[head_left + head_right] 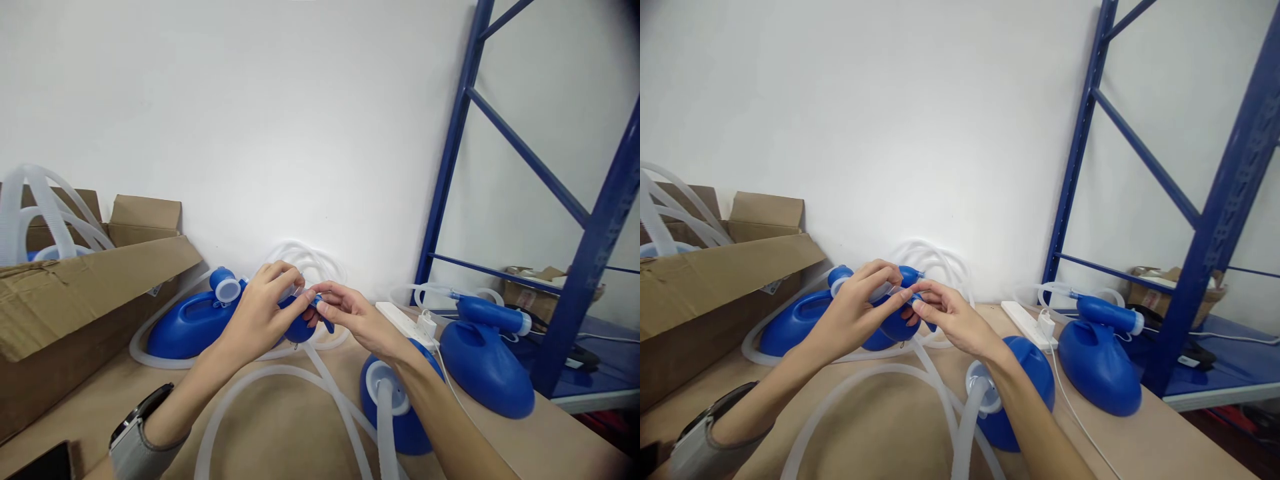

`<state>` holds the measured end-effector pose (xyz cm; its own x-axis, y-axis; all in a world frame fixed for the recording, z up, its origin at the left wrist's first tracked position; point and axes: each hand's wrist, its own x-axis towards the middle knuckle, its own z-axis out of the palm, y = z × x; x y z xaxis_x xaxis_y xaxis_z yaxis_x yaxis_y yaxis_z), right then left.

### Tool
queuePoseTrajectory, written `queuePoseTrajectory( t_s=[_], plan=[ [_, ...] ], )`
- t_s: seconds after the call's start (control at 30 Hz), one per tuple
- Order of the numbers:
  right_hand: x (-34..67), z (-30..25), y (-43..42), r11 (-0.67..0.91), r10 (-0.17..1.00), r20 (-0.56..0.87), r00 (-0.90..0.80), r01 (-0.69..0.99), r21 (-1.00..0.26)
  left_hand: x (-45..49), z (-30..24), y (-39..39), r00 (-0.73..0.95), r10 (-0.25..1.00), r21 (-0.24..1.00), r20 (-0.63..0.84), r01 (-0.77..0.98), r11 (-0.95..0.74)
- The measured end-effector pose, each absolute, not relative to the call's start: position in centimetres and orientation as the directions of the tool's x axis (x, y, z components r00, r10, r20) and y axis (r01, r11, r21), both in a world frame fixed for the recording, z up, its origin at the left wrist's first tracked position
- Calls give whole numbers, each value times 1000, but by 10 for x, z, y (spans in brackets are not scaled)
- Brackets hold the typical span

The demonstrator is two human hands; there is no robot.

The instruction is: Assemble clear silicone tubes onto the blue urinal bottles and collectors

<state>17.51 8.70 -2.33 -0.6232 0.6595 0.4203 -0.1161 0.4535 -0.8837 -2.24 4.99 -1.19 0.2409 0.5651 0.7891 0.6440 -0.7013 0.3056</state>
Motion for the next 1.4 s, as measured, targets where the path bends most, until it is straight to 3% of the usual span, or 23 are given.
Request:
queuePoseTrajectory(
  t_s=[0.17,0.43,0.7,0.8,0.97,1.07,1.13,1.27,1.4],
  plan=[
    [178,-18,80,441,701,403,-588,-87,-893,-21,-14,51,195,549,324,813,632,-704],
    [171,-15,68,517,723,445,-529,-13,-856,-18,-18,51,198,446,222,873,653,-724],
    [167,-20,68,575,728,499,-471,22,-818,-11,-22,48,138,216,67,966,676,-734],
    [167,-18,66,583,734,517,-440,19,-812,-5,-22,45,87,190,79,978,690,-720],
    [165,-14,62,595,730,540,-420,0,-804,1,-23,38,-22,295,230,955,682,-694],
    [165,-10,60,520,760,478,-441,-31,-854,2,-23,37,-53,324,274,945,671,-689],
    [167,-8,58,464,784,417,-460,-11,-886,-1,-20,37,-42,408,334,912,653,-680],
    [172,-7,57,426,805,309,-506,133,-895,-19,-10,40,203,636,428,744,587,-688],
    [177,-19,72,487,800,252,-545,344,-803,-43,-12,52,480,775,455,412,629,-631]
  ],
)
